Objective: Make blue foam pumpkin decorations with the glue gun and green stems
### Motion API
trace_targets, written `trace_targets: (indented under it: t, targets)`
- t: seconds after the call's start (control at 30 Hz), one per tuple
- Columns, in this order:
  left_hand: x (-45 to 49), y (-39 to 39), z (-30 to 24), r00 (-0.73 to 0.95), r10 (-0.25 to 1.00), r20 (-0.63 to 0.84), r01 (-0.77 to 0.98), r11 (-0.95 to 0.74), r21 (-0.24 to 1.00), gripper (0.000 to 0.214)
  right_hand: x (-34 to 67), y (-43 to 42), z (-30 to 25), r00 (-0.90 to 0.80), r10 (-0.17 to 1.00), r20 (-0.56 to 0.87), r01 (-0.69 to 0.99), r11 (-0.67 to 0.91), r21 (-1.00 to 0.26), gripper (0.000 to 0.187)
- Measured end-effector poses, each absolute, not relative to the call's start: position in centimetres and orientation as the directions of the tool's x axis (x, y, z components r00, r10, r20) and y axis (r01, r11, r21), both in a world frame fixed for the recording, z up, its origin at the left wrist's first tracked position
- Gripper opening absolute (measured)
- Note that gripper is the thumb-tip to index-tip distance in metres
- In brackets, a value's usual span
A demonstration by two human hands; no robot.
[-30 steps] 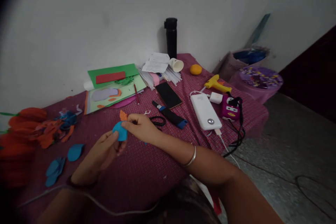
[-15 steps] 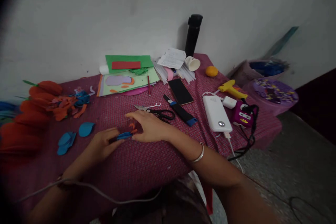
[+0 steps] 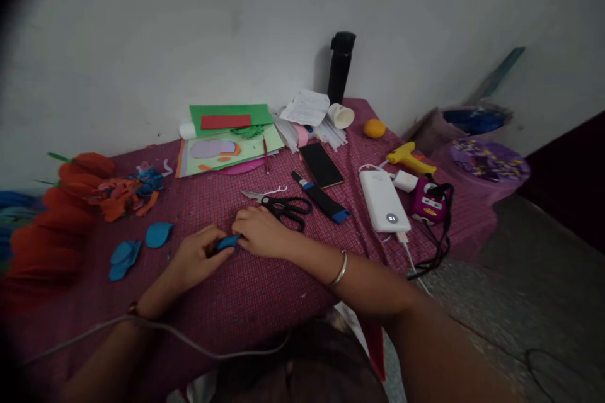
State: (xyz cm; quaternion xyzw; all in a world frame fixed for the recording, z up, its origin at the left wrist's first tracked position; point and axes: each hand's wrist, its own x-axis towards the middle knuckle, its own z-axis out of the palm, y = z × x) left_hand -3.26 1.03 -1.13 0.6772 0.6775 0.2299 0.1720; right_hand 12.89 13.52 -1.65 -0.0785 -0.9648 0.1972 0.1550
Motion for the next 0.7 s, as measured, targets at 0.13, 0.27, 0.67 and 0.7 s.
trace_targets:
  t: [0.13,0.27,0.67,0.7]
  targets:
    - [-3.2,1.1,-1.9,-0.038,0.992,0.121,0.800,-0.043,0.598,0.023,12.8,13.2,-1.3,-0.953,0.206,0.224,0.129,0.940,-0.317,0.009]
    - [-2.9,1.1,-2.3,-0.039,0.991,0.128,0.777,-0.051,0.628,0.020,12.7,12.7,-1.1,-0.971,0.170,0.169,0.125,0.960,-0.249,0.012]
    - [-2.7,0.6,-2.2,-0.108,0.968,0.224,0.727,-0.077,0.682,0.008,13.1,13.3,-1.2,-0.929,0.270,0.255,0.097,0.839,-0.536,0.007]
    - [-2.8,0.5,-2.1,-0.099,0.948,0.303,0.735,-0.135,0.664,0.010,13.1,13.3,-1.0,-0.914,0.285,0.289,0.077,0.821,-0.566,0.006]
